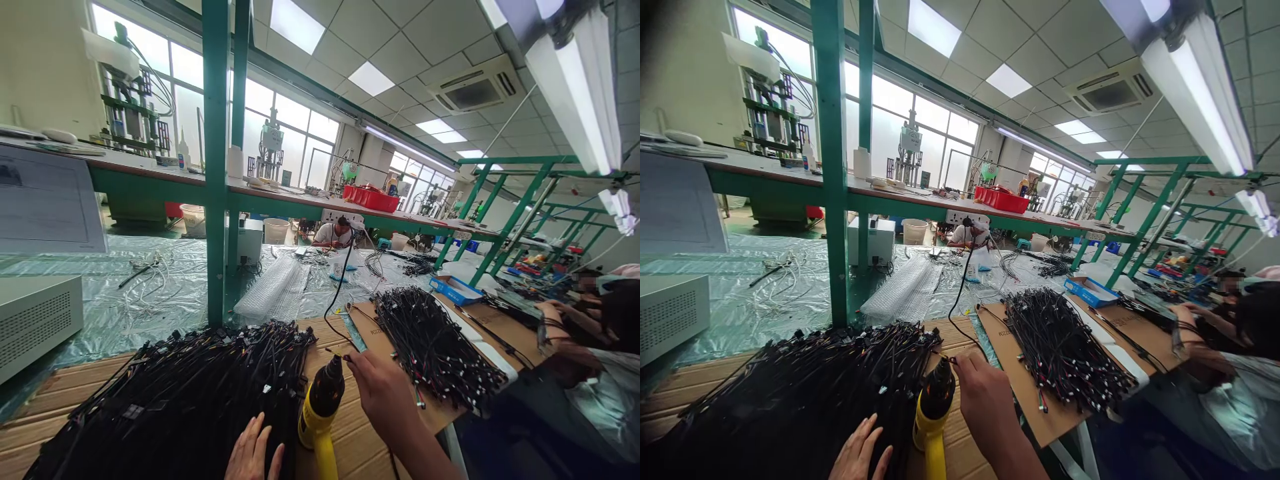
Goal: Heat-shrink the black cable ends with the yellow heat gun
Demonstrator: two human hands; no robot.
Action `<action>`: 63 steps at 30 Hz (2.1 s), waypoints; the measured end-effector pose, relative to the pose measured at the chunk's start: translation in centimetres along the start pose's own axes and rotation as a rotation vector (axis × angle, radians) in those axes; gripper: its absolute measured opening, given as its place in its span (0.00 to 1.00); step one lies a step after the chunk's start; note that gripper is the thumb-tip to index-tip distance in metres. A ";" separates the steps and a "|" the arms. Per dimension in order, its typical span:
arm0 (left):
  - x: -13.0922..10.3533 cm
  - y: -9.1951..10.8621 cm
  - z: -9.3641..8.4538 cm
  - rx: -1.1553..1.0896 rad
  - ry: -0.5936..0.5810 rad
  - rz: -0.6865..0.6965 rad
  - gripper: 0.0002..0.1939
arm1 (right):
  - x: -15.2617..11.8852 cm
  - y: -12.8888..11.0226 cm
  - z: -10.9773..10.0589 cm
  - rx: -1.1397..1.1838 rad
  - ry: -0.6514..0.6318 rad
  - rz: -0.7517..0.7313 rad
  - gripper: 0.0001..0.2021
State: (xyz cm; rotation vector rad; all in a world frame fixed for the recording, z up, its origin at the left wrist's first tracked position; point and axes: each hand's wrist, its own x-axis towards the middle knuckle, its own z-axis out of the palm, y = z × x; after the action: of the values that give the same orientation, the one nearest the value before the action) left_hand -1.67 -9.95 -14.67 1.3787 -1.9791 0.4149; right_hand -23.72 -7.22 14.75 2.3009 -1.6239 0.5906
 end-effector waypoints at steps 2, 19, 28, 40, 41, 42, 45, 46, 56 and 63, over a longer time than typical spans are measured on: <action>0.0 0.1 -0.2 0.010 0.002 0.011 0.23 | 0.0 0.0 0.0 -0.006 -0.011 0.004 0.10; 0.3 0.0 -0.1 0.070 0.082 0.111 0.23 | -0.3 0.2 0.2 -0.028 -0.035 0.010 0.10; 0.2 0.1 -0.2 0.094 0.100 0.104 0.23 | -0.4 0.1 0.1 0.010 -0.042 0.020 0.11; 0.4 0.2 -0.4 0.103 0.100 0.099 0.22 | -0.4 0.0 0.2 0.063 -0.073 0.066 0.13; 0.4 0.2 -0.4 0.103 0.099 0.098 0.22 | -0.4 -0.1 0.0 0.094 -0.070 0.074 0.14; 0.3 0.2 -0.4 0.101 0.099 0.099 0.22 | -0.4 -0.3 -0.2 0.179 -0.072 0.102 0.13; 0.3 0.1 -0.3 0.100 0.100 0.105 0.22 | 0.0 -0.5 -0.7 0.630 -0.150 0.277 0.13; 0.3 0.1 -0.3 0.100 0.100 0.106 0.22 | 0.2 -0.4 -0.7 0.773 -0.203 0.335 0.14; 0.3 0.3 -0.2 0.106 0.088 0.085 0.23 | 1.3 1.9 1.1 1.391 -0.573 0.594 0.17; 0.2 0.3 -0.5 0.101 0.076 0.084 0.22 | 1.8 2.4 1.2 1.522 -0.623 0.678 0.14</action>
State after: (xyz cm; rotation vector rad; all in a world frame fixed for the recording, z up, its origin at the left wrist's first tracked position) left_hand -1.82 -9.71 -14.14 1.3243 -1.9818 0.6045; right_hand -25.22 -10.02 14.44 2.8882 -2.9556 1.9582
